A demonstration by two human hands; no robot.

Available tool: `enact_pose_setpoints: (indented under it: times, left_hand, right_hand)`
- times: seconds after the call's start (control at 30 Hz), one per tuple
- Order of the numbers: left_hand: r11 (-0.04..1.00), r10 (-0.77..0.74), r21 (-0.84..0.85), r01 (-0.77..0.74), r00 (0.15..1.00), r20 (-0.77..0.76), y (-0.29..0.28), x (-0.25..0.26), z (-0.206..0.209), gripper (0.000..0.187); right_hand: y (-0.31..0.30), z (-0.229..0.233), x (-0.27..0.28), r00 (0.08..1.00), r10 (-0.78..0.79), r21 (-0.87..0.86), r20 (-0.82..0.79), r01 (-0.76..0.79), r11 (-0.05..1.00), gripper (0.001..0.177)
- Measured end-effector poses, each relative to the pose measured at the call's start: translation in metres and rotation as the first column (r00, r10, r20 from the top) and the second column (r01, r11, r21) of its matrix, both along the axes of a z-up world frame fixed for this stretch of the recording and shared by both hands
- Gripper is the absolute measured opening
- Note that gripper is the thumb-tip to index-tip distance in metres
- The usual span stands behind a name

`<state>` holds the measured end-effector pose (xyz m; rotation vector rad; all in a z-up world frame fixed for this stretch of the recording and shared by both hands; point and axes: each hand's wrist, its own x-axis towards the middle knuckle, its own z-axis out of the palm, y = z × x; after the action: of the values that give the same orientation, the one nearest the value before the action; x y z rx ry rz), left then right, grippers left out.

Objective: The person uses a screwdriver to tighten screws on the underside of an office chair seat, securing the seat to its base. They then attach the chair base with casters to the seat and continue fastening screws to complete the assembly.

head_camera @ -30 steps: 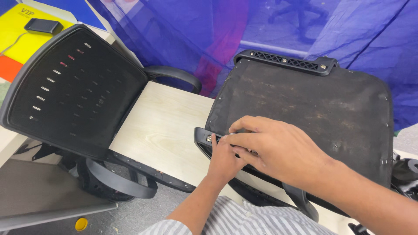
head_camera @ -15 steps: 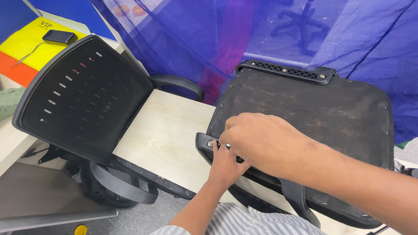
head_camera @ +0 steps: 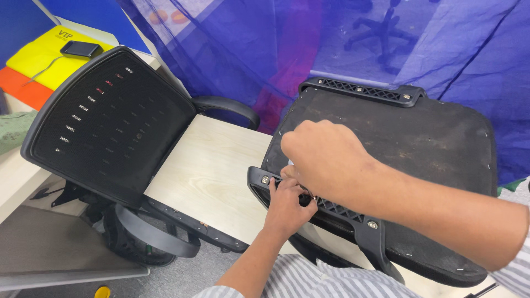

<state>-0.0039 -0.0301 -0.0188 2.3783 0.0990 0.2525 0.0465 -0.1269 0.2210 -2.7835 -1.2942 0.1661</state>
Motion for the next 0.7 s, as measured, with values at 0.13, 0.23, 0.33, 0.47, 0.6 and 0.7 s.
enact_pose_setpoints:
  times: [0.13, 0.23, 0.33, 0.47, 0.6, 0.7]
  left_hand:
    - [0.998, -0.005, -0.066, 0.01, 0.998, 0.067, 0.0, -0.002, -0.003, 0.018]
    - [0.997, -0.009, -0.073, 0.015, 0.997, 0.082, 0.001, -0.002, -0.001, 0.018]
    - [0.996, -0.008, -0.084, 0.014, 0.997, 0.073, 0.0, -0.004, 0.0, 0.019]
    - [0.995, 0.012, -0.098, -0.002, 0.994, 0.107, -0.001, -0.004, 0.003, 0.017]
    - [0.987, 0.043, -0.158, -0.031, 0.997, 0.071, -0.004, -0.006, 0.006, 0.023]
    - [0.984, 0.074, -0.17, -0.055, 0.992, 0.105, -0.008, -0.005, 0.005, 0.022]
  right_hand:
    - [0.004, 0.002, 0.01, 0.997, 0.016, -0.013, 0.077, -0.015, 1.0, 0.047]
    - [0.009, 0.0, 0.016, 0.991, 0.028, -0.022, 0.129, -0.025, 0.999, 0.053]
    - [0.013, -0.005, 0.02, 0.988, 0.016, -0.041, 0.157, -0.01, 0.999, 0.057]
    - [0.012, -0.012, 0.026, 0.994, -0.05, -0.1, 0.101, 0.06, 0.993, 0.06]
    - [0.006, -0.019, 0.033, 0.989, -0.073, -0.061, 0.13, 0.082, 0.995, 0.057]
    - [0.002, -0.025, 0.039, 0.987, -0.076, 0.009, 0.144, 0.076, 0.997, 0.05]
